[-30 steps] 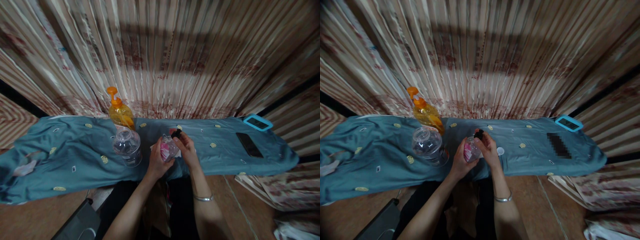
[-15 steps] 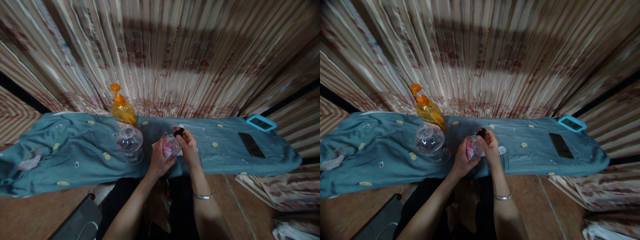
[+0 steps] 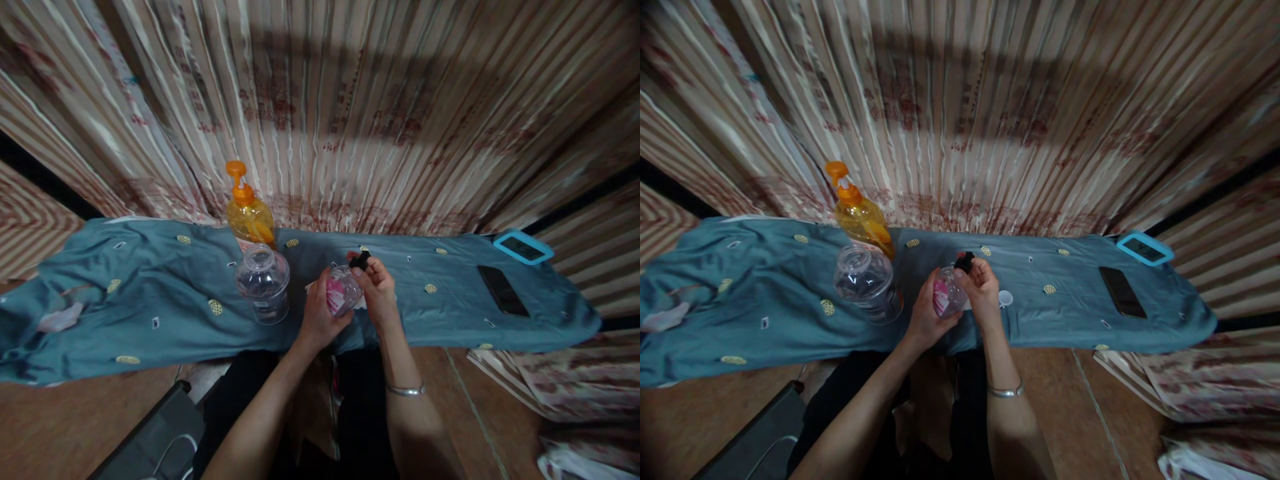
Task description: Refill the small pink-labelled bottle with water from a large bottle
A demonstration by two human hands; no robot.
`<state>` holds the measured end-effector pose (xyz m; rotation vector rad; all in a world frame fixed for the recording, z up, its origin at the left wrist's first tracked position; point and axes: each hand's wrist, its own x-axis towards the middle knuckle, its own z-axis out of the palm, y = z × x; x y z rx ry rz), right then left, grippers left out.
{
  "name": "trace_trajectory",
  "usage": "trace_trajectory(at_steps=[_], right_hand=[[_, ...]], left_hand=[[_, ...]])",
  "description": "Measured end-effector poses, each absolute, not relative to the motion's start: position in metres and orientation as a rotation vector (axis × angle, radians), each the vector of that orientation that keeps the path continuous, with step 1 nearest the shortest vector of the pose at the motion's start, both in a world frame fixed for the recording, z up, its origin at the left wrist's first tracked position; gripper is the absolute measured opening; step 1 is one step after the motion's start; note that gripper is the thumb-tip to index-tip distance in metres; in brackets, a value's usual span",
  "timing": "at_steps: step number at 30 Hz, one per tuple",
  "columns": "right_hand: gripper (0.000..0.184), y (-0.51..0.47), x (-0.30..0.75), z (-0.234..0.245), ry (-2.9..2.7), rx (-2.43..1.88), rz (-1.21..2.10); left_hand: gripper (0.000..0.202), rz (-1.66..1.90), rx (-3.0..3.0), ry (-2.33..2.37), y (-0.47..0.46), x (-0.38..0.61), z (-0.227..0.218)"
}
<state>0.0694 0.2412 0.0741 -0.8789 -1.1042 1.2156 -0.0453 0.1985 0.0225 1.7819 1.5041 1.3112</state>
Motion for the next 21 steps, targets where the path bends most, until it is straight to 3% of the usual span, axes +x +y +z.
trace_trajectory(at_steps=[21], right_hand=[[0.032,0.2416,0.0703,0.0759,-1.152,-0.82,1.269]], left_hand=[[0.089,1.283,1.77,1.508,0.199,-0.0454,0.0254]])
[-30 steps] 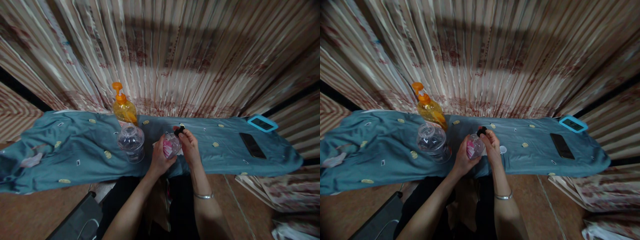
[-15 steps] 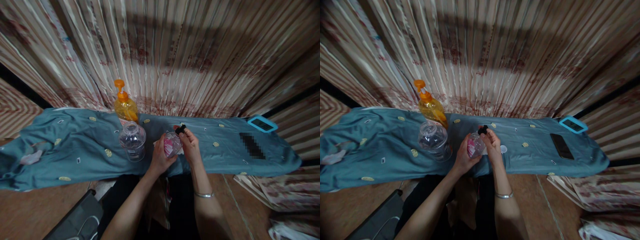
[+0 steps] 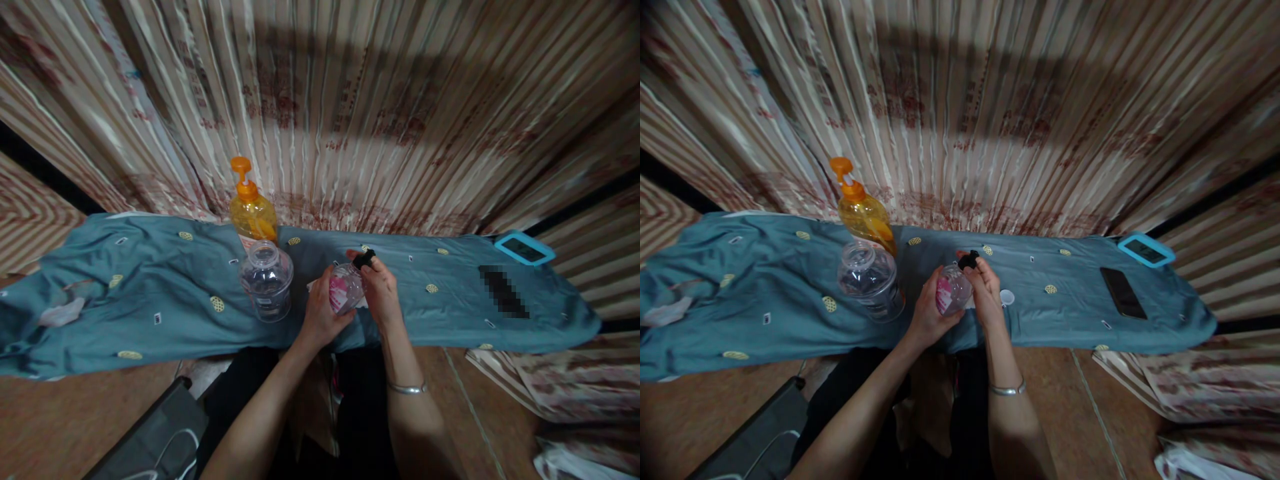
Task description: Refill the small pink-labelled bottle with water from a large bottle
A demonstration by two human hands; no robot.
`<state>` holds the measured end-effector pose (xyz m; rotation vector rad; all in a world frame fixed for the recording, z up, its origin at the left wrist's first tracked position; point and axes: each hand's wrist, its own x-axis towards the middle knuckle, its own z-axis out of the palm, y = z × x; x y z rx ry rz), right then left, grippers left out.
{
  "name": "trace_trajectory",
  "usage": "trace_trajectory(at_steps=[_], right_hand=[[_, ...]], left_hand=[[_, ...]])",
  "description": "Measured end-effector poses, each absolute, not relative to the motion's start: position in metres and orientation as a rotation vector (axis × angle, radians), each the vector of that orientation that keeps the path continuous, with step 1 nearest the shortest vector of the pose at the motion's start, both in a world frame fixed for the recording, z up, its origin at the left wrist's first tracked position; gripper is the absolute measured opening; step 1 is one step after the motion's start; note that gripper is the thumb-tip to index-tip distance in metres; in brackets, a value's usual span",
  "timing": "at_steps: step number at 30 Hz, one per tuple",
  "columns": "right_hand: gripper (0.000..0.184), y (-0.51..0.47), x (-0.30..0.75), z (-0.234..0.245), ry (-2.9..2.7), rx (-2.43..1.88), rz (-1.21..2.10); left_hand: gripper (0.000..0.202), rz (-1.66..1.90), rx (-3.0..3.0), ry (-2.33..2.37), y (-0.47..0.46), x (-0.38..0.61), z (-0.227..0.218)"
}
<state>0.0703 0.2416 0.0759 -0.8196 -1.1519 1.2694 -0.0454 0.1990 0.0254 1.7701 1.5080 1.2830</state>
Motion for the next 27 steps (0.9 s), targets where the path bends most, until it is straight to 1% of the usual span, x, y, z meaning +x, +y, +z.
trace_trajectory(at_steps=[4,9,16,22,27], right_hand=[[0.037,0.2416,0.0698,0.0752,-1.156,-0.804,1.247],[0.031,0.2433,0.0714,0.0708,-1.151,-0.854,1.23],[0.04,0.2409,0.0712,0.075,-1.173,-0.818,1.264],[0.031,0.2426,0.0706,0.0717,-1.131,-0.869,1.239],[0.029,0.2408,0.0718,0.0733,-1.147,-0.858,1.252]], left_hand=[[0.089,1.278,1.776,1.517,0.199,-0.0448,0.0251],[0.09,1.268,1.779,1.509,0.1994,-0.045,0.0238],[0.088,1.262,1.768,1.521,0.1992,-0.0448,0.0251],[0.09,1.257,1.803,1.51,0.1992,-0.045,0.024],[0.092,1.256,1.795,1.504,0.1992,-0.0447,0.0264]])
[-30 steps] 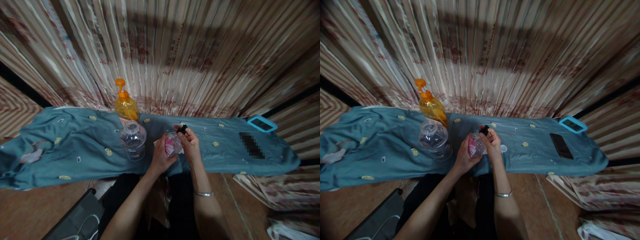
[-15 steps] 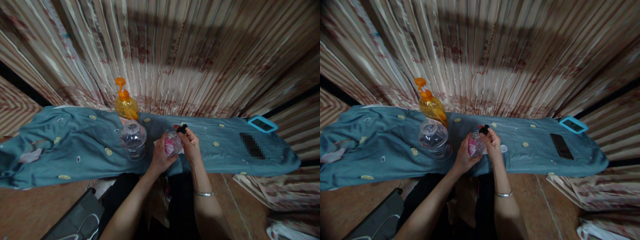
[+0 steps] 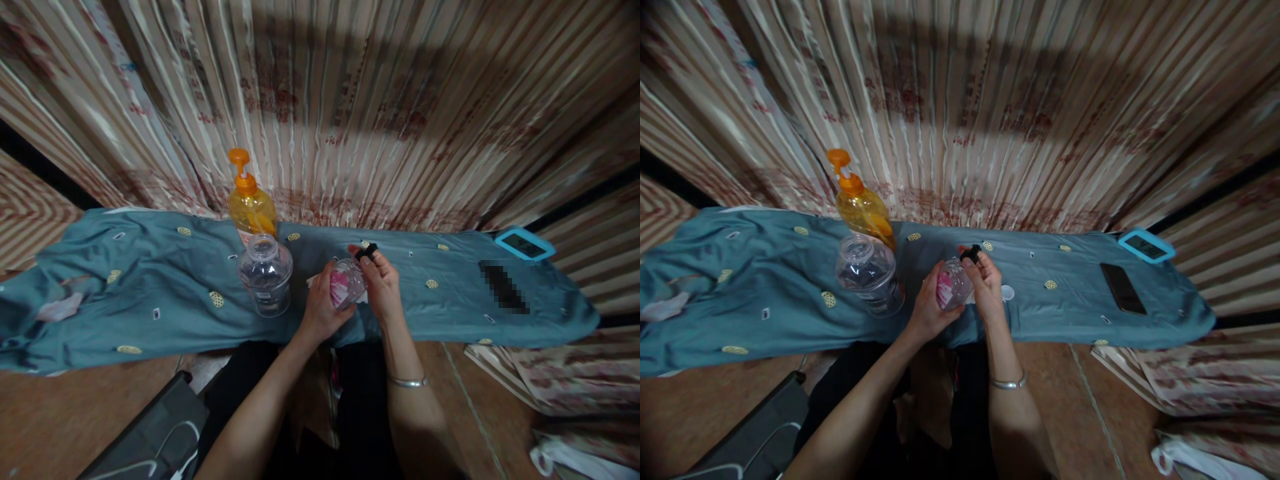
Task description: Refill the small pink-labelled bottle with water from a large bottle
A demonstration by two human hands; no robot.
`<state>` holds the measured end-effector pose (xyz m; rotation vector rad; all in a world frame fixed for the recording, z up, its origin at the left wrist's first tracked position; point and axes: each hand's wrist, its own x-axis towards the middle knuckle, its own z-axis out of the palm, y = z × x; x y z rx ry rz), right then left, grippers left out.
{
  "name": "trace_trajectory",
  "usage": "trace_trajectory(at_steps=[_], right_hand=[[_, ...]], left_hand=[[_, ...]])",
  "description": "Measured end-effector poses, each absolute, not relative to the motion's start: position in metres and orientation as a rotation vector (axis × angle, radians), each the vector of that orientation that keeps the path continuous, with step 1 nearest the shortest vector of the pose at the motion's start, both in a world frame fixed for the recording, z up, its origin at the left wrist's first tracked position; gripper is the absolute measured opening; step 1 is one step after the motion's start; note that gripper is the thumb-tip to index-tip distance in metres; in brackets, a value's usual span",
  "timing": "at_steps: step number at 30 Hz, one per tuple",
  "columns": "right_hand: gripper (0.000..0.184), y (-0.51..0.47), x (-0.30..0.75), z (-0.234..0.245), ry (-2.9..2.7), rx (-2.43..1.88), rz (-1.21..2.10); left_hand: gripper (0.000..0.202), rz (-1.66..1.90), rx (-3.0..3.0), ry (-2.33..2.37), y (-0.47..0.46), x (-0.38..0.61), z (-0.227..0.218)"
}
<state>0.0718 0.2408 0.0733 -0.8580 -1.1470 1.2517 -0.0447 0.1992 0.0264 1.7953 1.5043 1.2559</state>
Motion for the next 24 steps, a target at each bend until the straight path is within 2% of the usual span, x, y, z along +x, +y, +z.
trace_trajectory(at_steps=[11,19,24], right_hand=[[0.028,0.2375,0.0752,0.0793,-1.189,-0.81,1.189],[0.019,0.2421,0.0753,0.0762,-1.145,-0.835,1.113],[0.027,0.2395,0.0785,0.078,-1.2,-0.807,1.167]], left_hand=[[0.093,1.229,1.796,1.507,0.1986,-0.0453,0.0286],[0.092,1.232,1.795,1.506,0.1979,-0.0454,0.0308],[0.092,1.239,1.813,1.503,0.1985,-0.0455,0.029]])
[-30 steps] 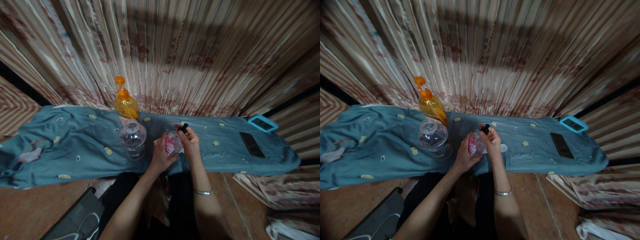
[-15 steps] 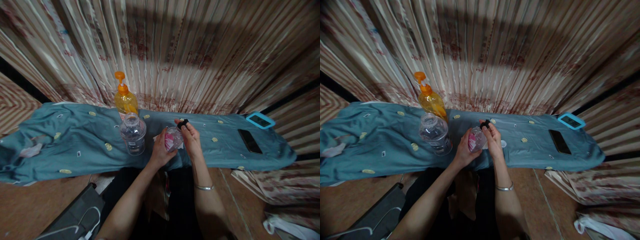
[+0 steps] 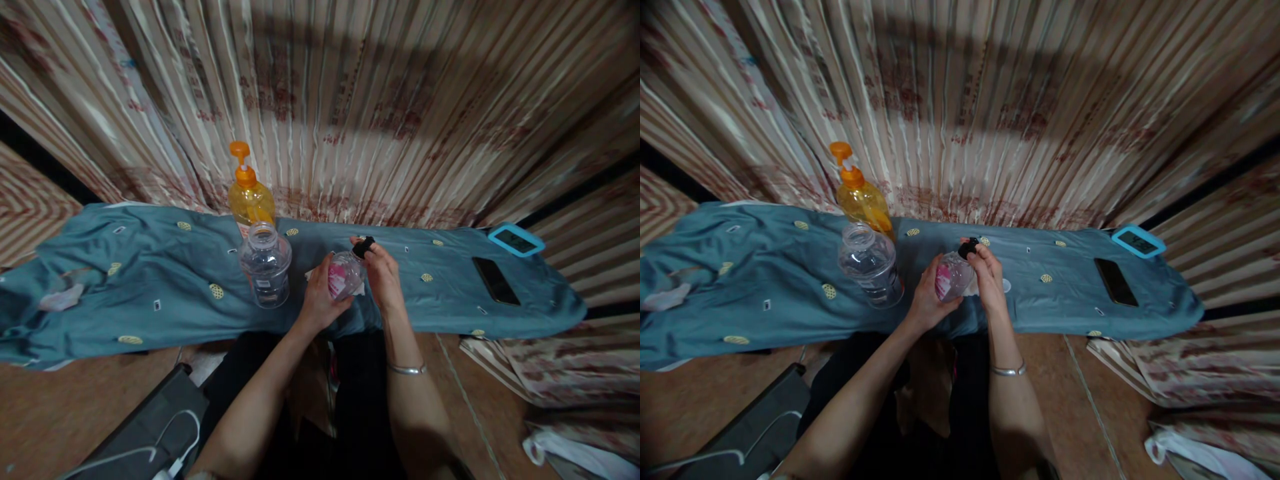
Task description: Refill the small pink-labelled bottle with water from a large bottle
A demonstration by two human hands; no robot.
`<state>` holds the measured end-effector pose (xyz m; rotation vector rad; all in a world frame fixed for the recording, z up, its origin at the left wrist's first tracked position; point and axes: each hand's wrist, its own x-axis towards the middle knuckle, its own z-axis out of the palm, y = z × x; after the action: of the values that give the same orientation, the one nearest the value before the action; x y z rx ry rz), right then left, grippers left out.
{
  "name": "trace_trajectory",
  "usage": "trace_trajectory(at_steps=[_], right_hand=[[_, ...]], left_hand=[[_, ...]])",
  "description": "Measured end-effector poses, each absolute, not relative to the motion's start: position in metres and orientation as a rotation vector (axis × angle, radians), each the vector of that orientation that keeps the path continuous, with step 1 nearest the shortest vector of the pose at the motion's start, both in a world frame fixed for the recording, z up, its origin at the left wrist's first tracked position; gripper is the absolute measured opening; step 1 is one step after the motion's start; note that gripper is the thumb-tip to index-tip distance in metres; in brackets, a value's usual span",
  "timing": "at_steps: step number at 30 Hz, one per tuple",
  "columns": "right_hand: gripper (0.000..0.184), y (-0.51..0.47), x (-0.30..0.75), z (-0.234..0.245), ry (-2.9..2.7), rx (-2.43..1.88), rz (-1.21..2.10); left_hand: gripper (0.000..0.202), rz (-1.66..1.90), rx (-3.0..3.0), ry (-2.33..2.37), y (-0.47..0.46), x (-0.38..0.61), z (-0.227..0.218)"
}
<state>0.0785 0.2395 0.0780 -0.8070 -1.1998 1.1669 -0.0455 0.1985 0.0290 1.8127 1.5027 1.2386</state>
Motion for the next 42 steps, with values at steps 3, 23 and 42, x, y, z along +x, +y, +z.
trace_trajectory(at_steps=[3,23,42], right_hand=[[0.027,0.239,0.077,0.08,-1.195,-0.821,1.132],[0.014,0.263,0.134,0.054,-1.158,-1.138,0.758],[0.021,0.261,0.211,0.008,-1.527,-2.244,0.372]], left_hand=[[0.092,1.249,1.817,1.5,0.199,-0.046,0.028],[0.091,1.282,1.813,1.488,0.197,-0.048,0.029],[0.093,1.304,1.786,1.501,0.191,-0.054,0.029]])
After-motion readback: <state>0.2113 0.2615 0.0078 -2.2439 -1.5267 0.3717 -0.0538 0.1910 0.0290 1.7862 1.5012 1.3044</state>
